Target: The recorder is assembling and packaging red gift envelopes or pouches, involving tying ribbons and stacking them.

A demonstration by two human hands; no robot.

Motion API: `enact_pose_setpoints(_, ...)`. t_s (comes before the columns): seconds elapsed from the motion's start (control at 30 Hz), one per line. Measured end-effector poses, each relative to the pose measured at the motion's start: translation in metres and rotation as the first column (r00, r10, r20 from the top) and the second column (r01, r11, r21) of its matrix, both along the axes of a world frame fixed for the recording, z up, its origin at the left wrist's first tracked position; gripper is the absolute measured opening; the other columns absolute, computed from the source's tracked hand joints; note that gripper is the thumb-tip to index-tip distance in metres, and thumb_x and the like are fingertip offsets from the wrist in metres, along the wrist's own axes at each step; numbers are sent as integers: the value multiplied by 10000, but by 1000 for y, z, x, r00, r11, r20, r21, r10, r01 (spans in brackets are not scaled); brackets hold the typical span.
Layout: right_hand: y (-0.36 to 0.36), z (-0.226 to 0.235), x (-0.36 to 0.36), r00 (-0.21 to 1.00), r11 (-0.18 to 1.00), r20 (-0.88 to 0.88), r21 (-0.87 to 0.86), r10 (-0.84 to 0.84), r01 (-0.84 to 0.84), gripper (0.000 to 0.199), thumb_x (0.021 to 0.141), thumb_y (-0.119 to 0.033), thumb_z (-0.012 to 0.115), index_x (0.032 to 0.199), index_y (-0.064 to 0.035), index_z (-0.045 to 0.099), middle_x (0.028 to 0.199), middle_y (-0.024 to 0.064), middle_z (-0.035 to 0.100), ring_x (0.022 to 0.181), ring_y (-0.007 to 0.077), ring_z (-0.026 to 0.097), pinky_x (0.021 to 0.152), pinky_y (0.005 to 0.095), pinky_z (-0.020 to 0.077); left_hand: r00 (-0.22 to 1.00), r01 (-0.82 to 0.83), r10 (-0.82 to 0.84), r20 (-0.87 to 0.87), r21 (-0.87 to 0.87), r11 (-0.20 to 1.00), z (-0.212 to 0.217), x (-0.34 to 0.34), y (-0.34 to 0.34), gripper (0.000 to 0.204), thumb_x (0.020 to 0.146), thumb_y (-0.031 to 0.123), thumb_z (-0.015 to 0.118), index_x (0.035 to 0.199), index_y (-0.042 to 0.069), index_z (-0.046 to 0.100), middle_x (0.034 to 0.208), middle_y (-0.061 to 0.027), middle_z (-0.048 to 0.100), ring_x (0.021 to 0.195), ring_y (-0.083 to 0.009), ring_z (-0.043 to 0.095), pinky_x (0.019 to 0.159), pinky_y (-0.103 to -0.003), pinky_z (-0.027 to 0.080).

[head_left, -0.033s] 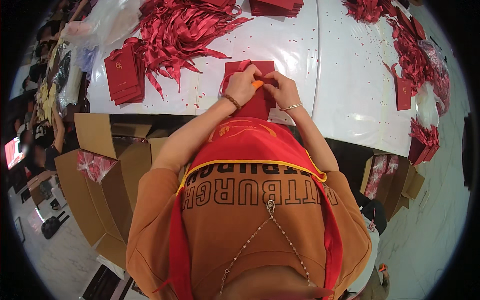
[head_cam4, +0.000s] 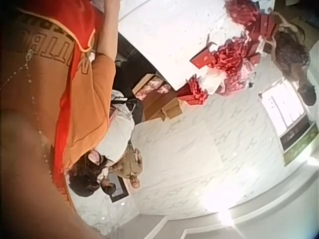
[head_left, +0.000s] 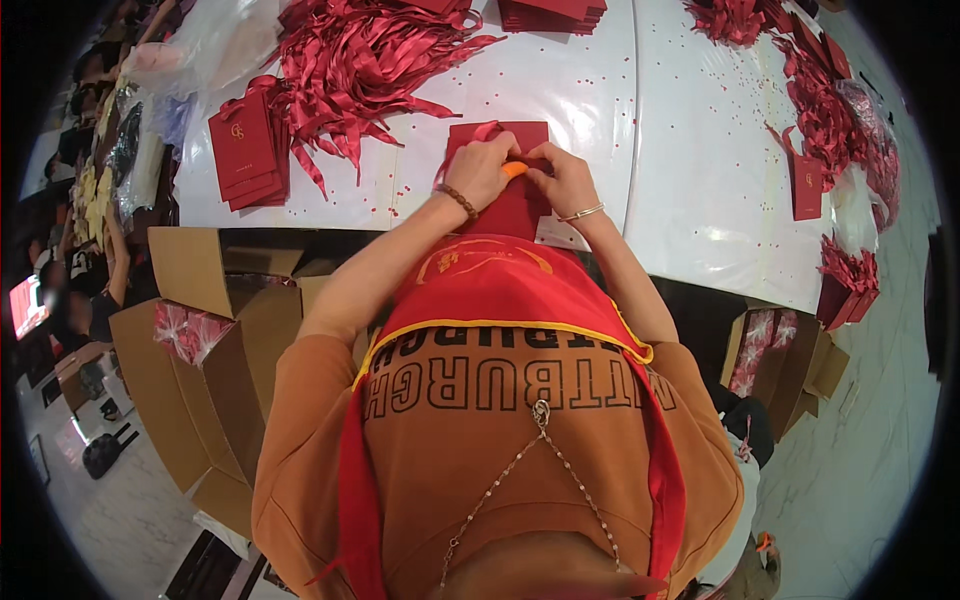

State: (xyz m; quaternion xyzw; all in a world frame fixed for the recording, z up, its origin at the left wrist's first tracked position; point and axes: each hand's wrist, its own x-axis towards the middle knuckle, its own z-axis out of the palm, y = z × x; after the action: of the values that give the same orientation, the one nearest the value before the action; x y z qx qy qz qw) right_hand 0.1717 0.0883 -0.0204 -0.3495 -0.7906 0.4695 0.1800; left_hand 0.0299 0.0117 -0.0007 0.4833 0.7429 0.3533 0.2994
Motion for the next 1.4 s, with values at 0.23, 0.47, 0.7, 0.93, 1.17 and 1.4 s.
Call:
enact_pose_setpoints(0.23, -4, 10, -11, 992, 988, -11, 96, 124, -122, 189, 713, -70, 639, 877, -42, 550, 786, 137, 595, 740, 307, 577, 638, 361, 456, 855, 425, -480, -198, -264, 866, 2, -59, 35, 277, 782, 296, 554, 780, 31, 636, 694, -116, 614, 642, -212, 580, 577, -300, 427)
enact_pose_setpoints(0.47, -9, 17, -9, 995, 990, -13, 100, 101, -99, 191, 706, -76, 646, 874, -44, 562, 778, 137, 596, 710, 311, 579, 623, 370, 459, 786, 618, -520, 333, -406, 673, 8, -56, 56, 192, 671, 179, 583, 706, 0, 642, 539, -13, 513, 517, -93, 439, 484, -244, 349)
enact_pose_setpoints(0.7, -10, 19, -7, 987, 982, -84, 144, 138, -125, 178, 724, -72, 657, 869, -32, 563, 737, 116, 598, 631, 213, 577, 585, 297, 458, 935, 251, -143, 324, -323, 912, 2, -55, 53, 179, 701, 172, 585, 698, 4, 646, 614, -42, 594, 531, -114, 499, 494, -242, 383)
enact_pose_setpoints(0.93, -12, 26, -5, 989, 988, -45, 62, 142, -139, 187, 720, -60, 627, 890, -32, 553, 827, 130, 589, 740, 301, 571, 646, 348, 453, 910, 331, -123, 396, -515, 790, -6, -75, 49, 474, 855, 494, 436, 868, 43, 583, 653, -12, 497, 480, -85, 412, 433, -228, 337)
enact_pose_setpoints(1.17, -9, 20, -5, 984, 988, -87, 12, 157, -157, 197, 727, -72, 631, 908, -38, 561, 833, 120, 591, 729, 283, 572, 649, 339, 452, 814, 521, -250, 525, -468, 713, -7, -65, 50, 548, 836, 593, 376, 849, 102, 617, 629, 6, 499, 497, -98, 408, 471, -254, 347)
enact_pose_setpoints(1.4, -8, 20, -5, 990, 991, -85, -66, 112, -118, 192, 730, -67, 629, 907, -34, 562, 807, 121, 591, 720, 269, 570, 653, 321, 452, 780, 625, -603, 169, -142, 768, -22, -61, 54, 349, 877, 370, 465, 852, 40, 576, 664, 0, 506, 609, -122, 458, 567, -280, 382)
